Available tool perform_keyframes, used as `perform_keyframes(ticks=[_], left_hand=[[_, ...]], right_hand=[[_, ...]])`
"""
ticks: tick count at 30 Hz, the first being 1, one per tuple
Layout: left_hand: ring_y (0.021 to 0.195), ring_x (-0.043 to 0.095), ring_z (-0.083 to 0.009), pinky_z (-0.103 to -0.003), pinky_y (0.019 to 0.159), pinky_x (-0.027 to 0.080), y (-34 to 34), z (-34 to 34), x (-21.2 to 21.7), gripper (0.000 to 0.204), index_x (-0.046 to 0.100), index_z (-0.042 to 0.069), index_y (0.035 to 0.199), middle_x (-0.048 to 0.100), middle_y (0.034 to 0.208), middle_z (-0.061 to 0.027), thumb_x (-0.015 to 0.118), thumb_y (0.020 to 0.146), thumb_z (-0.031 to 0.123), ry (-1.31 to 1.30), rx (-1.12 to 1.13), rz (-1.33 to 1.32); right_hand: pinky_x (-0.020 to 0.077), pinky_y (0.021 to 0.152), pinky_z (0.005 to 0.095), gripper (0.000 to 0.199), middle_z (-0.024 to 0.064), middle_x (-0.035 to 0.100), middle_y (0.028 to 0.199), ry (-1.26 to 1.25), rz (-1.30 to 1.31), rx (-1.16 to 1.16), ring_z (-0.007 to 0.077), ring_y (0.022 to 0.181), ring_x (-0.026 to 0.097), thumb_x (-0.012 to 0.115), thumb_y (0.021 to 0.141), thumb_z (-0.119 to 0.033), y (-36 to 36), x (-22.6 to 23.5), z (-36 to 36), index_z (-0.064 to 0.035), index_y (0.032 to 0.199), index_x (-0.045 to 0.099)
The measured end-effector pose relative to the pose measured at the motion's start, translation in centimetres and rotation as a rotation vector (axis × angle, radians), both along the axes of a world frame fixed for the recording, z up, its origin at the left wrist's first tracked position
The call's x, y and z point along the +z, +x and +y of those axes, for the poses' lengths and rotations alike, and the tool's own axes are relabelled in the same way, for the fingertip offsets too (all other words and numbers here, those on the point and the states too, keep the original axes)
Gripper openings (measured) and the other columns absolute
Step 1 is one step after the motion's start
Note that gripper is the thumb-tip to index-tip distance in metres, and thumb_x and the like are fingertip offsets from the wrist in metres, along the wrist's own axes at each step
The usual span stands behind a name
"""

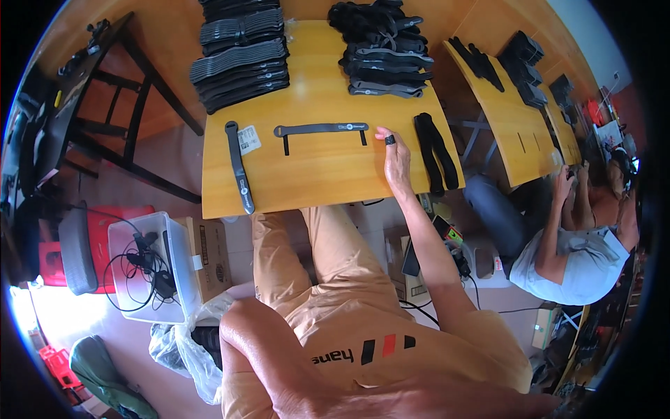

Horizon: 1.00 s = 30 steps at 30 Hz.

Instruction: The person is seen attaching plastic components to black textile straps and organizing them on a table.

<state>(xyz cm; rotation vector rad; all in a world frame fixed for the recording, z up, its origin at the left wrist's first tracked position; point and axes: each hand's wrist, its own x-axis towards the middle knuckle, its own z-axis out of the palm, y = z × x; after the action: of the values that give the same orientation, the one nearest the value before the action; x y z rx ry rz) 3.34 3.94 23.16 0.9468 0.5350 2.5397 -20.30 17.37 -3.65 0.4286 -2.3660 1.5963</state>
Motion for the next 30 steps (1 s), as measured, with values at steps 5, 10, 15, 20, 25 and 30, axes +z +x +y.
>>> perform_keyframes(ticks=[5,10,15,20,25,30], left_hand=[[0.11,0.051,-0.0275,-0.032,0.091,0.041,0.3,-0.3,0.5,0.052,0.031,-0.008,0.131,0.045,0.123,-0.0268,0.03,0.094,0.028,-0.182,-0.127,0.039],[0.118,0.044,-0.0231,-0.027,0.098,0.035,2.4,4.2,-3.3,0.044,0.029,-0.004,0.134,0.042,0.129,-0.0226,0.024,0.098,0.02,0.013,-0.15,0.095],[0.129,0.03,-0.019,-0.024,0.108,0.021,2.7,1.4,0.0,0.05,0.025,-0.002,0.136,0.035,0.138,-0.0151,0.032,0.097,0.029,0.295,-0.35,-0.448],[0.12,0.033,-0.0182,-0.031,0.1,0.026,1.7,3.8,-0.9,0.054,0.028,0.001,0.133,0.037,0.125,-0.0137,0.031,0.095,0.04,-0.051,0.061,-0.06],[0.077,0.052,-0.0161,-0.029,0.068,0.043,1.0,0.6,-6.5,0.037,0.046,-0.001,0.108,0.052,0.079,-0.0072,0.038,0.096,0.033,-0.341,0.161,0.02],[0.089,0.058,-0.0194,-0.031,0.081,0.046,2.6,-6.5,-15.7,0.037,0.056,-0.003,0.106,0.06,0.095,-0.0128,0.046,0.093,0.03,-0.623,0.511,-0.531]], right_hand=[[0.0401,0.085,0.0333,0.043,0.0122,0.062,0.093,-0.074,0.019,0.042,0.0233,0.092,0.056,0.035,0.095,-0.035,0.0,0.0,-1.5,0.0012,0.103,0.059],[0.042,0.079,0.029,0.028,0.0088,0.058,0.087,-0.052,0.032,0.006,0.0179,0.084,0.056,0.043,0.093,-0.02,2.2,1.5,-1.3,-0.0004,0.105,0.058],[0.0469,0.068,0.0274,0.029,0.008,0.056,0.088,0.03,0.119,0.399,0.0156,0.077,0.056,0.059,0.081,-0.006,8.1,4.1,-8.7,-0.0025,0.11,0.056],[0.0476,0.064,0.0323,0.054,0.0128,0.052,0.089,0.262,0.085,0.575,0.0227,0.074,0.055,0.068,0.076,-0.026,11.9,4.9,-14.2,-0.0031,0.12,0.048],[0.0489,0.066,0.0373,0.06,0.0128,0.049,0.09,0.584,0.306,0.561,0.0265,0.08,0.055,0.069,0.072,-0.018,13.1,3.1,-17.6,-0.0042,0.124,0.042],[0.0489,0.064,0.0368,0.049,0.0143,0.053,0.087,0.428,0.181,0.548,0.0294,0.072,0.056,0.065,0.069,-0.005,12.2,2.3,-16.8,-0.0017,0.115,0.051]])
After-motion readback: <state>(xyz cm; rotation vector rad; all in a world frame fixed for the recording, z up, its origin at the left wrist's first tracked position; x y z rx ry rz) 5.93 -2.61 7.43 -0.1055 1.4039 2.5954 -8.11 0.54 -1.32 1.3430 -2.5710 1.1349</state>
